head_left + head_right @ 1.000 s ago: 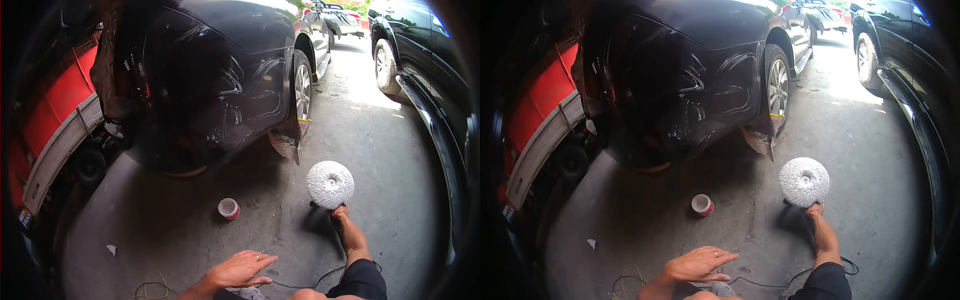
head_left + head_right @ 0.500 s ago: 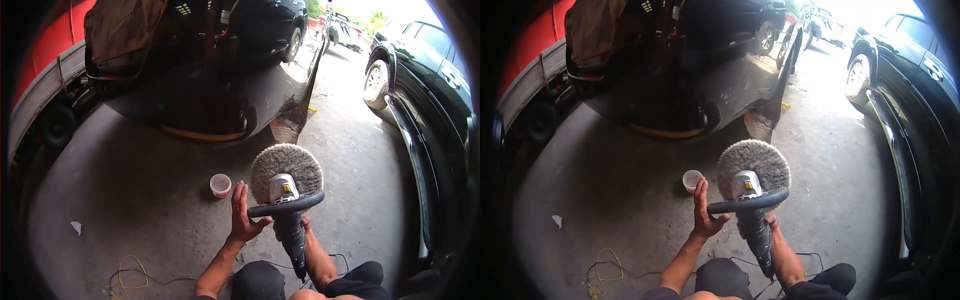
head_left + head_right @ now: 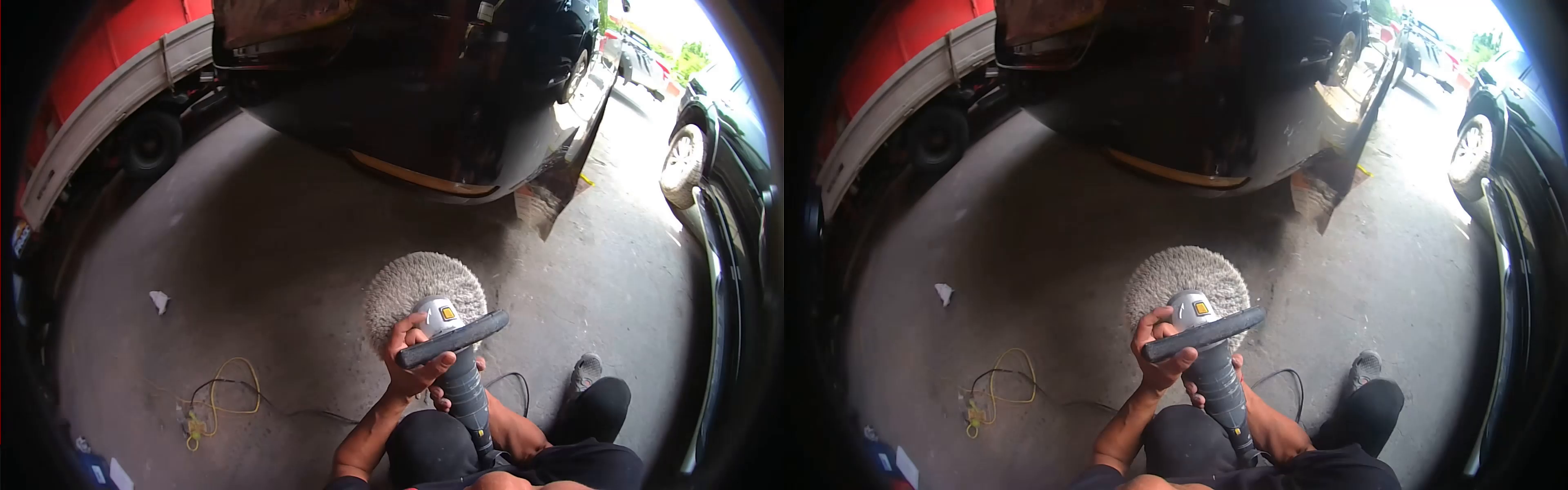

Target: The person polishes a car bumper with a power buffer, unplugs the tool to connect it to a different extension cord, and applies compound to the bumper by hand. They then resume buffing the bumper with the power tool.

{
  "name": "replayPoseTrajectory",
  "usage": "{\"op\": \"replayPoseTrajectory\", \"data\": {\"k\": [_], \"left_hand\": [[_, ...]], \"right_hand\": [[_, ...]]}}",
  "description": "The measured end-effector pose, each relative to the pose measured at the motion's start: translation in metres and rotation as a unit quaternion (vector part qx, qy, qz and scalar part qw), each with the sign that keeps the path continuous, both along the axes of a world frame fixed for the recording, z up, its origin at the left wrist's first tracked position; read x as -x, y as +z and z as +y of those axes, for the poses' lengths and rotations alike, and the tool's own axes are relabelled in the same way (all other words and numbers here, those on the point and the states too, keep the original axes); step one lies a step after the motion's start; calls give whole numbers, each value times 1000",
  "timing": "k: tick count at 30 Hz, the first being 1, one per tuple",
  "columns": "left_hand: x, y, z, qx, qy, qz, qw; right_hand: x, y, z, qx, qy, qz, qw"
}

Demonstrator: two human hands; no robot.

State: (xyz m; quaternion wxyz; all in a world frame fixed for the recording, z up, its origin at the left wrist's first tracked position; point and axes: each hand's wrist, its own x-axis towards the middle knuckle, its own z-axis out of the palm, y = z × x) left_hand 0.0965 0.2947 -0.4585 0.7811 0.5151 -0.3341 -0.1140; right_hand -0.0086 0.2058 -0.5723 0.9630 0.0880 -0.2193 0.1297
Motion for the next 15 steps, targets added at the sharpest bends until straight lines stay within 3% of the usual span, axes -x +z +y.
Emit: {"op": "replayPoseTrajectory", "data": {"k": [3, 5, 7, 8, 10, 12, 15], "left_hand": [[15, 3, 2, 21, 77, -5, 997], [21, 15, 3, -54, 174, -118, 976], [36, 40, -9, -101, 229, -178, 952], [41, 52, -15, -101, 293, -267, 913], [49, 77, -23, -110, 401, -384, 824], [59, 98, -30, -107, 494, -372, 778], [91, 136, -40, -150, 616, -380, 674]], "right_hand": [[-6, 1, -13, 17, 87, -9, 996], [-9, -3, -27, 8, 128, -18, 992], [-10, -10, -54, 224, 108, 79, 965], [-10, -6, -73, 388, 71, 124, 911], [-13, 11, -94, 508, 87, 10, 857], [-16, -3, -98, 592, 89, -146, 788], [16, 89, -113, 625, 46, -214, 749]]}}
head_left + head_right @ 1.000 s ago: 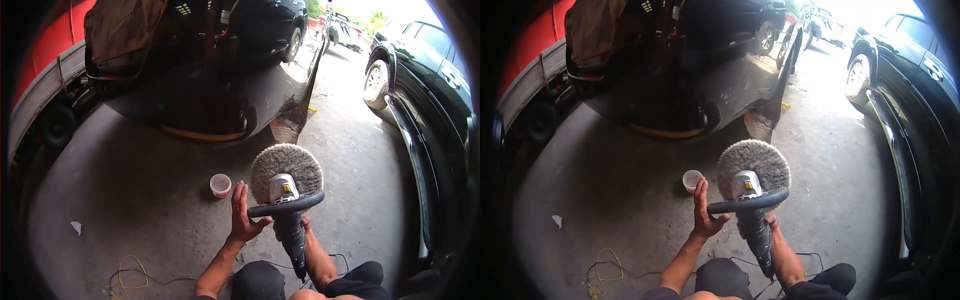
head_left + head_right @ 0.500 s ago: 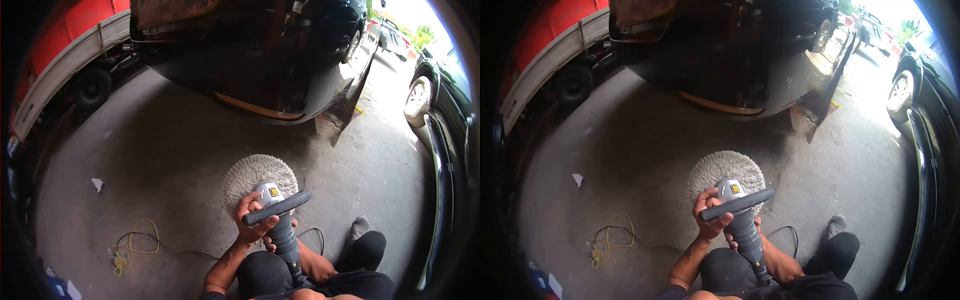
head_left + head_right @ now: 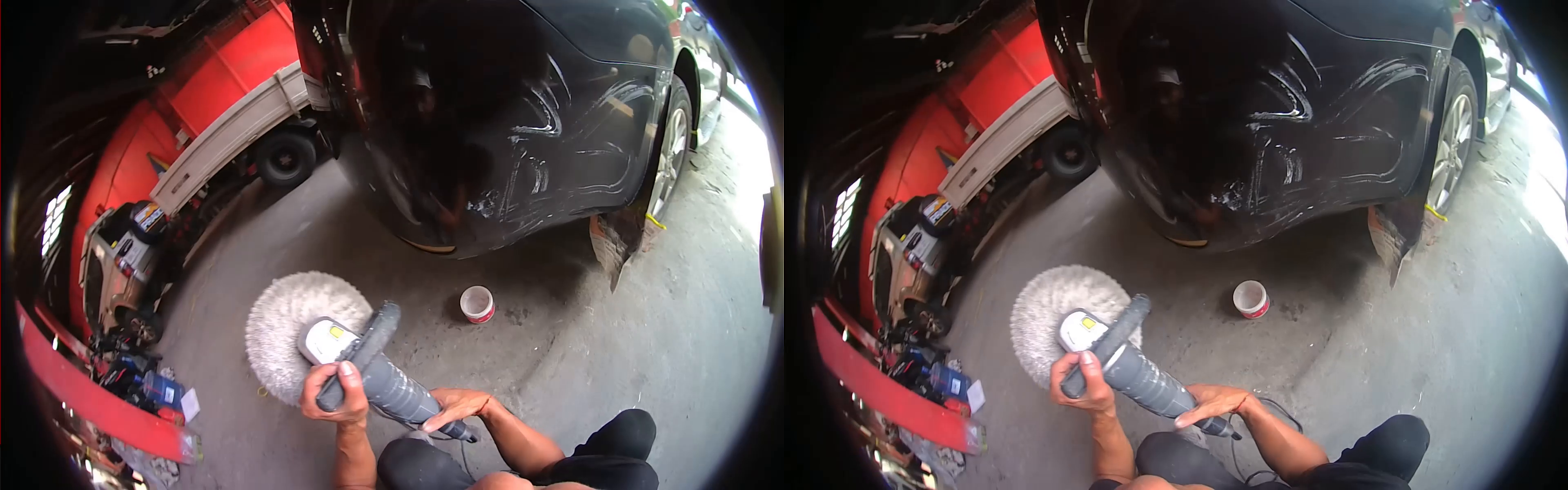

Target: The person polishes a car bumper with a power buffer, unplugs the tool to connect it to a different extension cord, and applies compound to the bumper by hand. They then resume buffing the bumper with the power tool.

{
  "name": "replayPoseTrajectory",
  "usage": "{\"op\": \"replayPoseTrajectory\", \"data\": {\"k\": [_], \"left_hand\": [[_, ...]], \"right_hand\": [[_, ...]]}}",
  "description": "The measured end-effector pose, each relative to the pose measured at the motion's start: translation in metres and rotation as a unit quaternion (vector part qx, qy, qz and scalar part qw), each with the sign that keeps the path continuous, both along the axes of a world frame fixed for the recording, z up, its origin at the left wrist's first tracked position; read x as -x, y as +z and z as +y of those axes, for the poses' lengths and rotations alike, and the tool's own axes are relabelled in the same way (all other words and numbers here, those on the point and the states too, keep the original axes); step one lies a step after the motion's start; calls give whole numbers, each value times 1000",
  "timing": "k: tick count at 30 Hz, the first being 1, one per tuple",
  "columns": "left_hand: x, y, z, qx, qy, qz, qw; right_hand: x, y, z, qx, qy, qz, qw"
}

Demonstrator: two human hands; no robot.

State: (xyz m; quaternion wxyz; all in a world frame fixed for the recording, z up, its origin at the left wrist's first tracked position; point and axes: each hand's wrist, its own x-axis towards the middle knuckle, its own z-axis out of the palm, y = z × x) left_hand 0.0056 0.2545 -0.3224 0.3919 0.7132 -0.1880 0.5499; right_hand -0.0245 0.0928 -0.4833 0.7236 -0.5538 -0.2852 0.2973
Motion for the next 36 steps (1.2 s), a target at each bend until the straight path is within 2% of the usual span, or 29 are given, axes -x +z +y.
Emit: {"op": "replayPoseTrajectory", "data": {"k": [1, 2, 3, 4, 6, 7, 8, 10, 12, 14, 16, 18, 19, 20, 22, 23, 28, 30, 31, 32, 34, 36], "left_hand": [[12, 4, -13, 26, -3, -10, 1000], [27, 14, -20, -32, 38, -49, 998], [41, 20, -27, -68, 37, -85, 993], [54, 24, -39, -109, 30, -115, 987], [79, 38, -70, -179, 26, -126, 975], [91, 44, -87, -227, 16, -142, 963], [99, 50, -102, -240, 10, -138, 961], [117, 54, -130, -337, -55, -78, 937], [122, 43, -154, -348, -104, -67, 929], [126, 33, -179, -426, -149, -27, 892], [122, 31, -197, -443, -204, -28, 873], [116, 23, -210, -445, -257, -19, 858], [113, 19, -218, -461, -263, -4, 848], [112, 14, -222, -478, -266, 7, 837], [103, -8, -221, -488, -262, 11, 832], [101, -15, -220, -489, -254, 27, 834], [83, -43, -199, -468, -248, 63, 846], [76, -50, -196, -459, -241, 69, 852], [72, -50, -199, -457, -244, 63, 853], [67, -49, -202, -458, -246, 55, 853], [58, -52, -207, -464, -239, 64, 851], [51, -53, -213, -461, -237, 60, 853]], "right_hand": [[10, 18, -11, -4, 19, -4, 1000], [19, 36, -19, 72, -40, -48, 995], [27, 46, -24, 142, -102, -91, 980], [36, 46, -26, 127, -93, -87, 984], [62, 36, -20, 82, -181, -54, 979], [75, 17, -10, 7, -189, -11, 982], [85, 16, -12, -6, -193, -3, 981], [105, 11, -22, -23, -179, 3, 984], [115, -11, -26, -20, -205, 7, 978], [107, -44, -26, -137, -204, 30, 969], [90, -61, -12, -185, -250, 39, 950], [85, -79, -3, -243, -250, 74, 934], [86, -81, -4, -194, -235, 54, 951], [92, -82, -3, -191, -246, 56, 949], [102, -55, -13, -281, -177, 125, 935], [103, -54, -12, -290, -139, 144, 936], [91, -80, 5, -286, -163, 179, 927], [92, -90, 6, -222, -138, 185, 947], [106, -48, -20, -201, -178, 206, 941], [99, -59, -8, -199, -169, 203, 944], [84, -80, 15, -276, -142, 223, 924], [87, -82, 14, -295, -156, 212, 919]]}}
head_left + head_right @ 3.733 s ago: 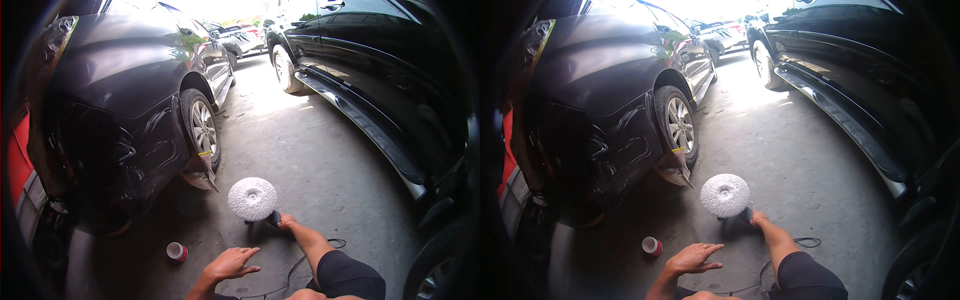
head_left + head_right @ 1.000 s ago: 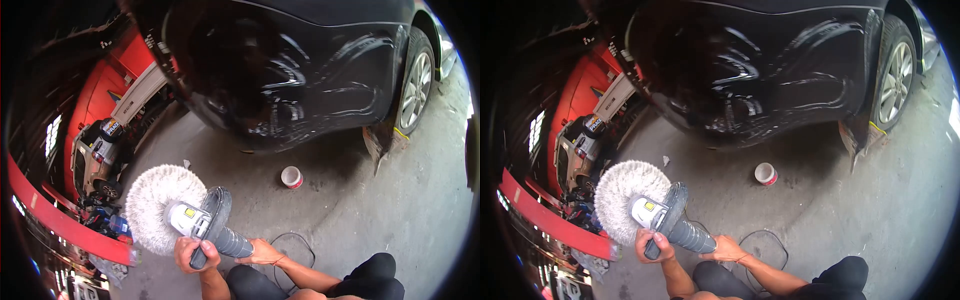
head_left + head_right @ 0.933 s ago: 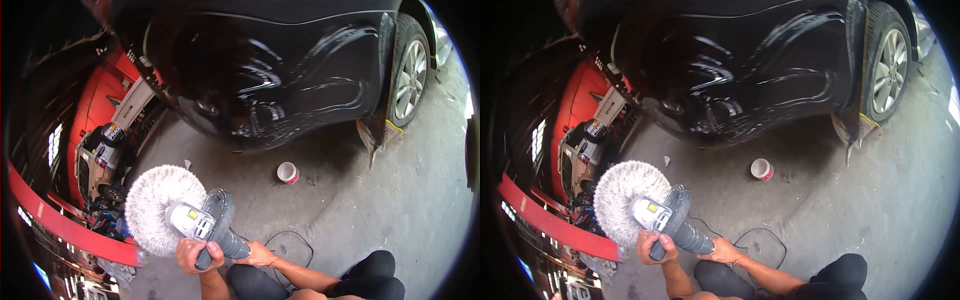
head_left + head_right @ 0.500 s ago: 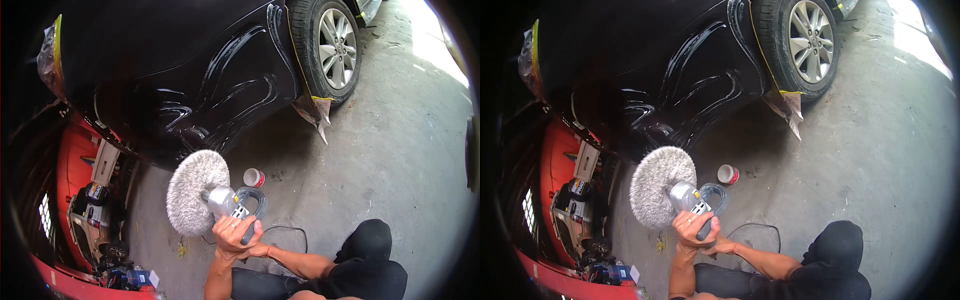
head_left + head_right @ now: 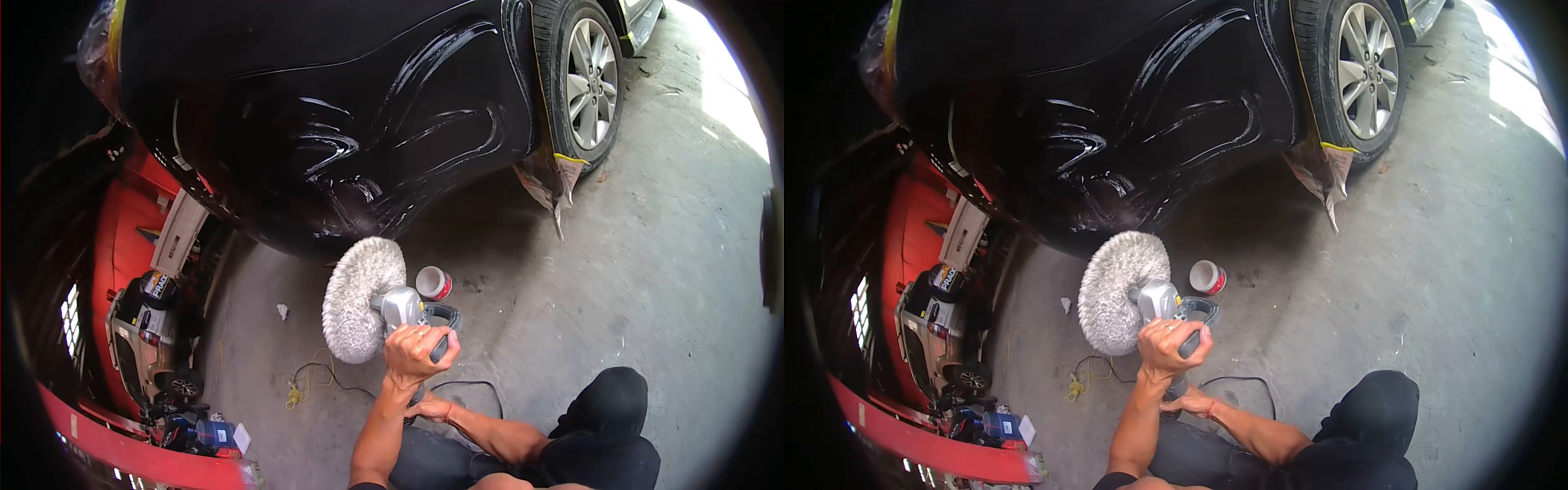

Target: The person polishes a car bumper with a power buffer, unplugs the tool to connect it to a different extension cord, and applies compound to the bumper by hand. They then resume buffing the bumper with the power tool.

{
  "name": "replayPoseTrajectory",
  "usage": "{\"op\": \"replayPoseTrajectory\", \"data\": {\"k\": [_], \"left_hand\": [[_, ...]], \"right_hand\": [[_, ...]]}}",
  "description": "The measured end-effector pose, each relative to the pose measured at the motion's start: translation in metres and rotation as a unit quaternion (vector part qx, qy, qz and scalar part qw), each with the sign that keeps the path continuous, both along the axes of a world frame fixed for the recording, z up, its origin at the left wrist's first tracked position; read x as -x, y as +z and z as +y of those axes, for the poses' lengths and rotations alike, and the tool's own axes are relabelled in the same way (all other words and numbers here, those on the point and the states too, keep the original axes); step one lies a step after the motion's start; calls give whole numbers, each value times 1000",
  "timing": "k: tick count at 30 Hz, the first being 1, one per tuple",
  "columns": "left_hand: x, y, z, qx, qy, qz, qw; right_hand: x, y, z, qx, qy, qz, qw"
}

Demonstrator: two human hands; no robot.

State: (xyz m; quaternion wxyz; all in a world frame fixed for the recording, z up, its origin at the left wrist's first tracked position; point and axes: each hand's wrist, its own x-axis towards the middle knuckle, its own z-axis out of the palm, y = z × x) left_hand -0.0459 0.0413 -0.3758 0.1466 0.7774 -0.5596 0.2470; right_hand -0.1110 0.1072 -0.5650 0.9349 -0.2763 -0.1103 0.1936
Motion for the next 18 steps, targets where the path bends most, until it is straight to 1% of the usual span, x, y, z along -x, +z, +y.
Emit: {"op": "replayPoseTrajectory", "data": {"k": [1, 5, 7, 8, 10, 12, 14, 15, 17, 18], "left_hand": [[3, 5, -2, -9, -3, 3, 1000], [0, 2, -5, 9, 1, 6, 1000], [3, 6, -7, 10, 0, 19, 1000], [6, 8, -8, 6, 0, 23, 1000], [10, 9, -16, 7, -8, -10, 1000], [9, 6, -26, 6, -10, -20, 1000], [9, 3, -40, 5, -25, -36, 999], [11, 0, -46, -2, -22, -43, 999], [10, -6, -58, -8, -24, -48, 999], [5, -8, -69, -9, -43, -32, 999]], "right_hand": [[-1, 5, -2, -16, -28, -4, 999], [-5, -7, -9, -31, -3, 7, 999], [-6, -5, -18, 18, -49, 6, 999], [-7, -5, -23, 14, -50, 11, 999], [-8, 8, -49, 115, -64, -4, 991], [-12, -2, -49, 106, -65, 0, 992], [-16, -7, -57, 43, -80, -34, 995], [-16, -8, -59, 14, -92, -22, 995], [-16, -14, -68, 17, -100, -12, 995], [-16, -12, -77, 22, -99, -5, 995]]}}
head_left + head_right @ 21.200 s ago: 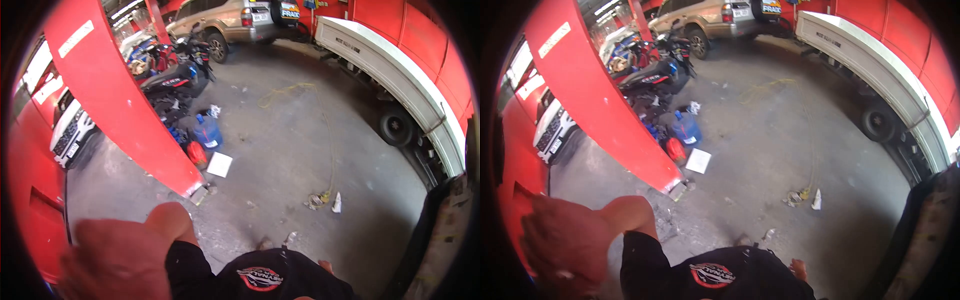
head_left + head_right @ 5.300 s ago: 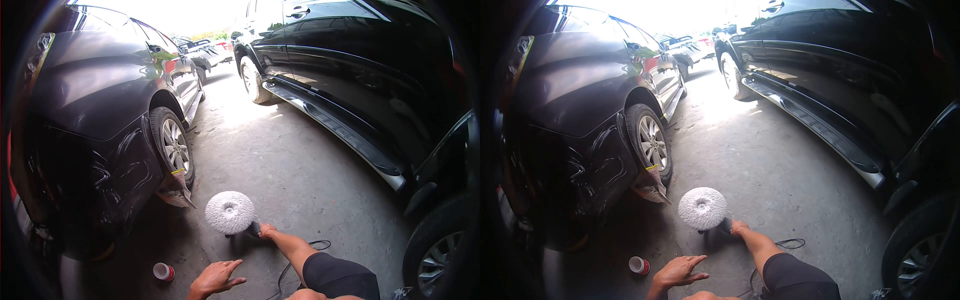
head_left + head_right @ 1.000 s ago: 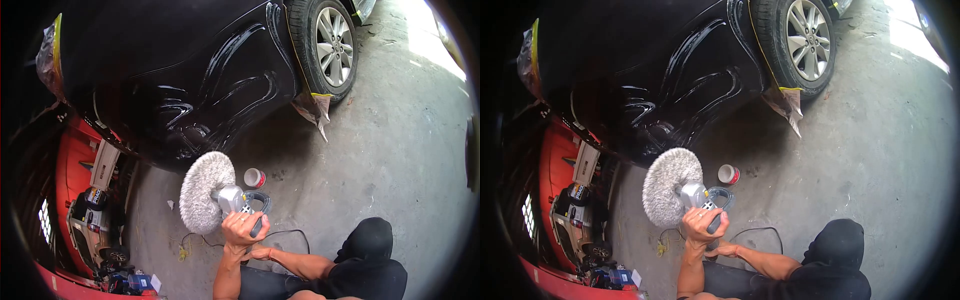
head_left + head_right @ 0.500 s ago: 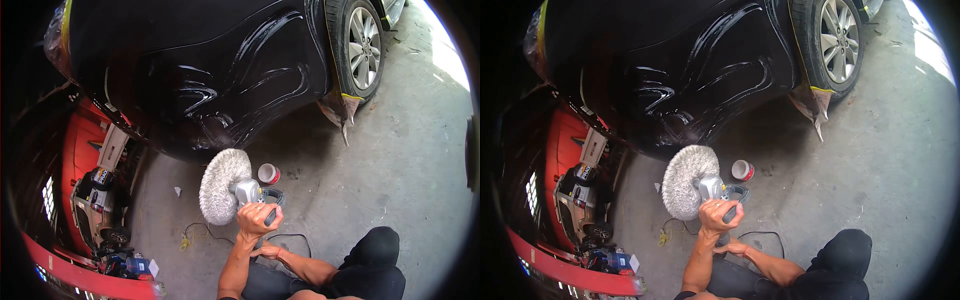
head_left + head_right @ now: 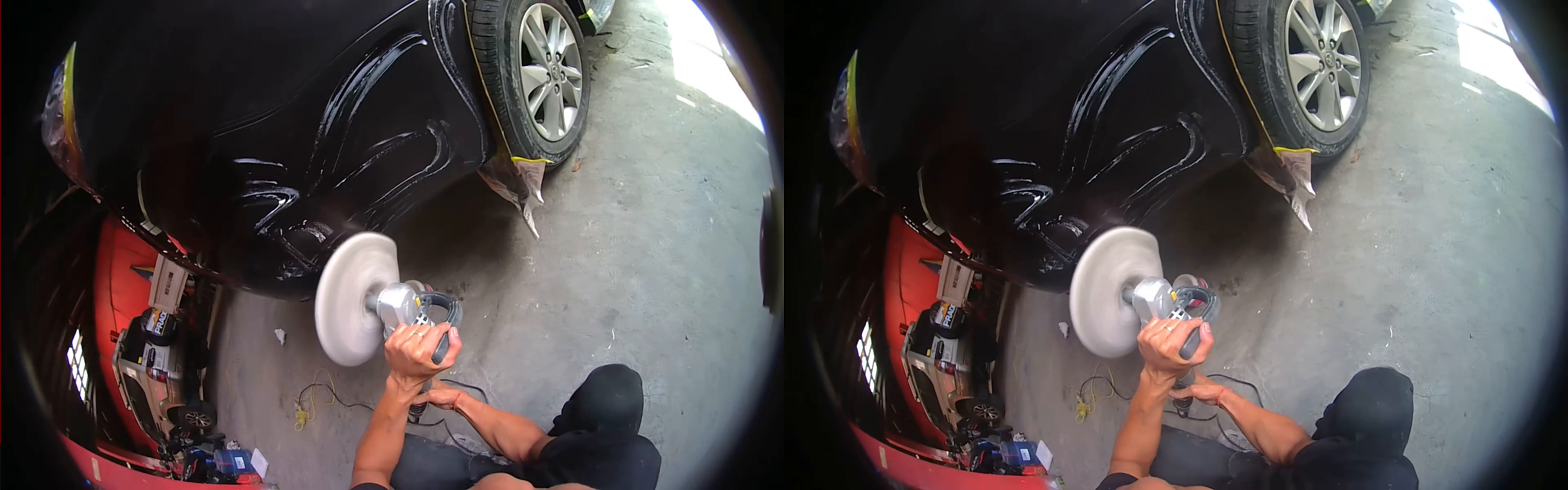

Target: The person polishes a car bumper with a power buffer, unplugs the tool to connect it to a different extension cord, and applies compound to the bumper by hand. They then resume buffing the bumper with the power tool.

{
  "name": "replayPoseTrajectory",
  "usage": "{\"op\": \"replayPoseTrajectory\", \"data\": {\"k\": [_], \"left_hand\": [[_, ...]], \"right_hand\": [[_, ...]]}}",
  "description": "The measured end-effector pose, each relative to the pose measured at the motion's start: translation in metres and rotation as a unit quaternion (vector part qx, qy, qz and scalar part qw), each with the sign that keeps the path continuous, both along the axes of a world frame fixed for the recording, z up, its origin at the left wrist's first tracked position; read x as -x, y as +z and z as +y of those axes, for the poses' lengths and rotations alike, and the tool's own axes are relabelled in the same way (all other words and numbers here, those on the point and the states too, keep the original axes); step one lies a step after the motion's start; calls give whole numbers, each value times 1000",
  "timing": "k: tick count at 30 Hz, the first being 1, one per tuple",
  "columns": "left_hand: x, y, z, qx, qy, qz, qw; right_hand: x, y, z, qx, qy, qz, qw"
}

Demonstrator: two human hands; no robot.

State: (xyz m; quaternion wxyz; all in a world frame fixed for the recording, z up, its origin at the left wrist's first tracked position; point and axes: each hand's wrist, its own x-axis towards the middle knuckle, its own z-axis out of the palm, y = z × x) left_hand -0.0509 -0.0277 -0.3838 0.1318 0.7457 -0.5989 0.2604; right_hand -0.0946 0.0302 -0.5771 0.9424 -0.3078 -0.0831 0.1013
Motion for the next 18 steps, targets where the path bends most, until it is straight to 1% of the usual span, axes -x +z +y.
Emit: {"op": "replayPoseTrajectory", "data": {"k": [1, 2, 4, 6, 7, 10, 11, 12, 15, 16, 18], "left_hand": [[-4, -2, -11, -3, -19, 15, 1000], [-6, -5, -21, -3, -26, 15, 1000], [-4, -9, -46, -34, -37, 31, 998], [-6, -13, -74, -44, -52, 52, 996], [-5, -16, -88, -38, -65, 55, 996], [-2, -23, -125, -38, -91, 49, 994], [1, -26, -135, -42, -95, 45, 994], [3, -27, -145, -43, -100, 46, 993], [12, -28, -172, -39, -107, 26, 993], [15, -27, -180, -39, -109, 24, 993], [20, -25, -199, -45, -117, 38, 991]], "right_hand": [[-2, -5, -5, 4, -7, 0, 1000], [-6, -12, -6, -18, -22, 7, 1000], [-10, -16, -13, -42, -43, 18, 998], [-12, -19, -20, -110, -129, 36, 985], [-11, -17, -29, -163, -123, 66, 977], [-12, -24, -57, -173, -145, 77, 971], [-4, -11, -76, -170, -152, 97, 969], [-5, -14, -83, -172, -157, 97, 968], [-2, -20, -107, -187, -194, 59, 961], [8, 4, -128, -178, -209, 57, 960], [7, -14, -136, -169, -224, 52, 958]]}}
